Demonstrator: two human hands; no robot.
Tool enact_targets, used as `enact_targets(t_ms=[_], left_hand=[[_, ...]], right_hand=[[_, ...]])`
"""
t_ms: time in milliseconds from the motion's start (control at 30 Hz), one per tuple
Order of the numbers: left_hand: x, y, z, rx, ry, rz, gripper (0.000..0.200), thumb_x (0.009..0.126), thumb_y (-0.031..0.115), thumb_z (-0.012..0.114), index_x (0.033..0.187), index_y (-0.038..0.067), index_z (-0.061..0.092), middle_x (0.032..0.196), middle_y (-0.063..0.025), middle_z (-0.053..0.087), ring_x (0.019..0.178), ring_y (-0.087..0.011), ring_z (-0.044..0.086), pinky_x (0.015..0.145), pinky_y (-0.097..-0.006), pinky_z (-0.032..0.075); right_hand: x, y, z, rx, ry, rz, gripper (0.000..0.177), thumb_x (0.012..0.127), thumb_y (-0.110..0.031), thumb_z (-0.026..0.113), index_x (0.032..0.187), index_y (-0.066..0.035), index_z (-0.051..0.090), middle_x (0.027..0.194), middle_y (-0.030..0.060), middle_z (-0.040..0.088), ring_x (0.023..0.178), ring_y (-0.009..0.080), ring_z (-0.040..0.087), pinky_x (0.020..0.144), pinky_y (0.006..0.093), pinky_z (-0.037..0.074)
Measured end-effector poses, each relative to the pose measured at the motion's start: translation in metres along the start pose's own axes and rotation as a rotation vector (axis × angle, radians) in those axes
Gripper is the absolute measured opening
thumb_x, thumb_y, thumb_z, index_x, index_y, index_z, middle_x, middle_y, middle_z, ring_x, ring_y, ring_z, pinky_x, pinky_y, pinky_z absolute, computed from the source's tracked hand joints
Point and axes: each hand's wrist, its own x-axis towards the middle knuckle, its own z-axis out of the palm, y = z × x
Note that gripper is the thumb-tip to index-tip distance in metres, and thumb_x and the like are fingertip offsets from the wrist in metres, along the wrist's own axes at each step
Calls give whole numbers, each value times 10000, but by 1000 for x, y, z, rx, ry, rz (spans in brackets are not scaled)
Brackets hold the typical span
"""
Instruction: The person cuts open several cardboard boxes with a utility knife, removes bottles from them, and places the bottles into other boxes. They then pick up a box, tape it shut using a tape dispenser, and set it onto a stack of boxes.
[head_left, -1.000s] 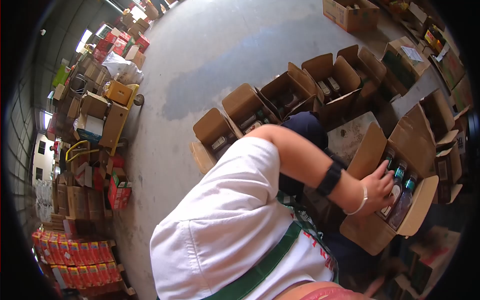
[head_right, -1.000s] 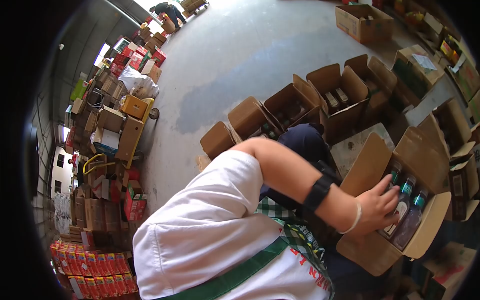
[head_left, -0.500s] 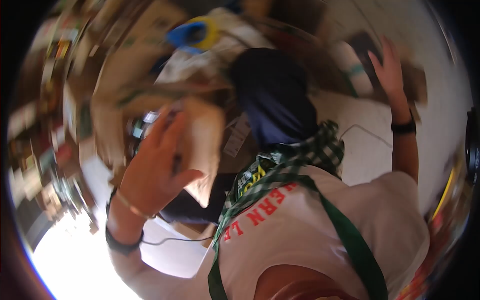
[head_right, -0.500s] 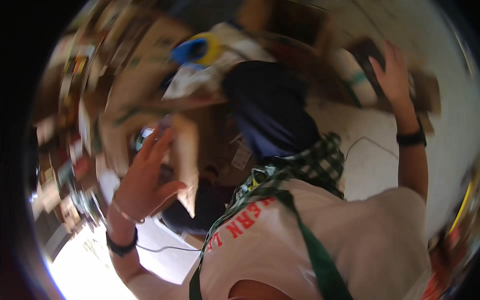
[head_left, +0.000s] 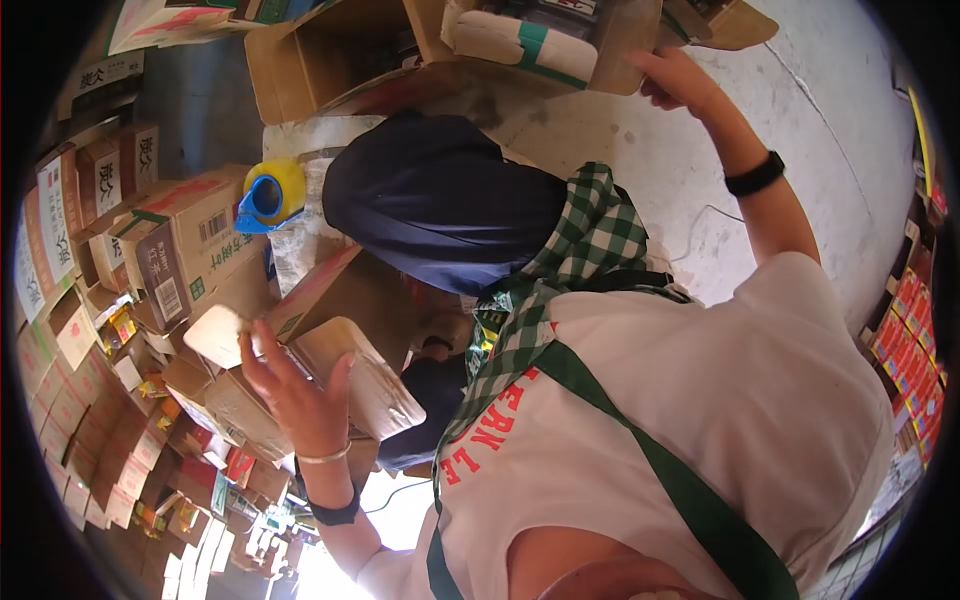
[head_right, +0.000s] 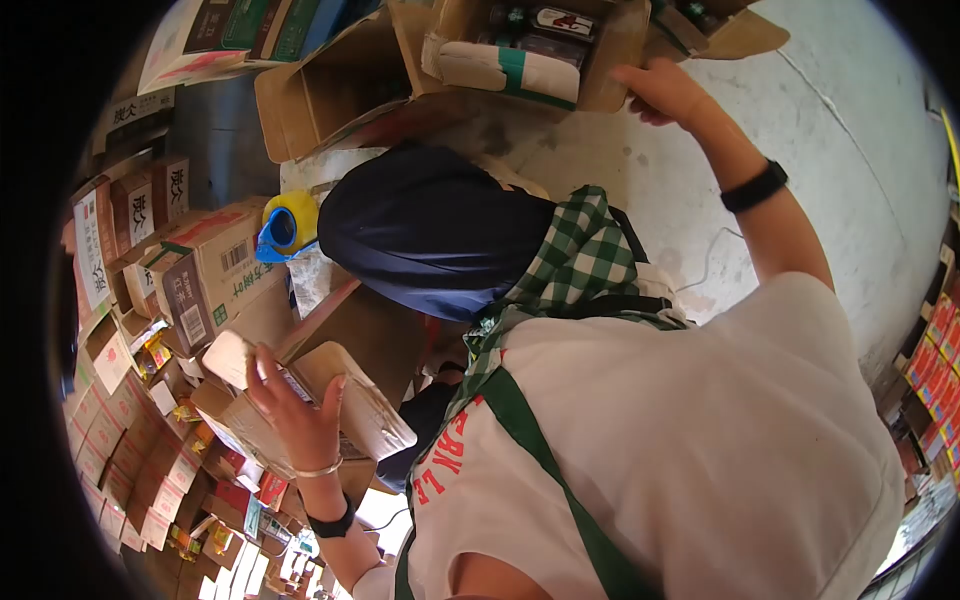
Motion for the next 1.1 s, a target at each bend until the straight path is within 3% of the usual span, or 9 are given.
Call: enact_targets(t_ms=[67, 367, 567, 767, 833, 867, 933, 1033, 1100], left_hand=[[-2, -4, 9, 72, -42, 32, 1050, 676, 628, 649, 1410, 14, 218, 1402, -287, 188, 1267, -453, 269, 1034, -490, 265], [-7, -2, 8, 167, -79, 76, 1070, 616, 554, 718, 1432, 84, 209, 1443, -308, 117, 1311, -455, 218, 1057, -496, 239], [-27, -24, -4, -253, -96, 43, 1097, 571, 330, 821, 1428, 61, 193, 1465, -247, 143, 1318, -432, 228, 1061, -432, 273], [-100, -62, 8, -214, -124, -143, 1024, 657, 589, 674, 1424, 70, 236, 1418, -250, 271, 1322, -437, 218, 1074, -490, 196], [-106, -47, 24, -335, -113, -202, 1017, 656, 585, 676, 1427, 86, 239, 1422, -257, 254, 1314, -449, 220, 1060, -526, 184], [-113, -40, 37, -264, -38, -234, 1021, 647, 584, 682, 1427, 92, 244, 1427, -262, 238, 1311, -453, 216, 1049, -549, 177], [-119, -33, 62, -198, 119, -251, 1018, 630, 583, 691, 1420, 99, 270, 1432, -268, 214, 1311, -455, 202, 1031, -585, 163], [-123, -25, 77, -131, 298, -293, 951, 616, 567, 707, 1390, 140, 356, 1427, -260, 217, 1312, -446, 193, 1030, -589, 169], [-127, -18, 85, -178, 434, -343, 868, 609, 548, 716, 1352, 204, 426, 1414, -244, 235, 1308, -439, 207, 1024, -597, 191]], right_hand=[[15, 14, 25, 571, -88, 1, 344, 807, -326, 569, 754, 14, 584, 542, 59, 511, 384, 163, 465, 380, 278, 407], [-32, 52, 30, 801, -40, 62, 226, 810, -218, 548, 755, -1, 579, 532, 60, 515, 390, 140, 465, 325, 271, 306], [-102, 144, 18, 590, 66, 210, 212, 823, -192, 517, 740, -1, 557, 495, 54, 492, 326, 149, 422, 309, 283, 321], [-140, 81, -61, -473, -426, 293, 298, 866, -283, 543, 786, 4, 560, 559, 144, 586, 376, 201, 542, 343, 323, 399], [-109, 33, -74, -644, -266, -102, 283, 851, -300, 587, 825, -18, 573, 604, 154, 592, 478, 259, 586, 456, 354, 450], [-113, -17, -67, -835, 23, -682, 244, 853, -269, 585, 845, -26, 566, 688, 166, 588, 641, 303, 602, 573, 376, 454], [-138, -136, -33, -470, -15, -1162, 159, 875, -169, 548, 862, -13, 517, 731, 151, 542, 667, 292, 545, 591, 353, 421], [-216, -255, 50, -117, -530, -1526, 153, 872, -52, 545, 1017, -14, 576, 874, 75, 619, 803, 137, 584, 735, 253, 455], [-276, -306, 103, -369, -718, -1779, 129, 868, -48, 519, 976, -17, 584, 876, 86, 627, 773, 184, 599, 725, 290, 469]])
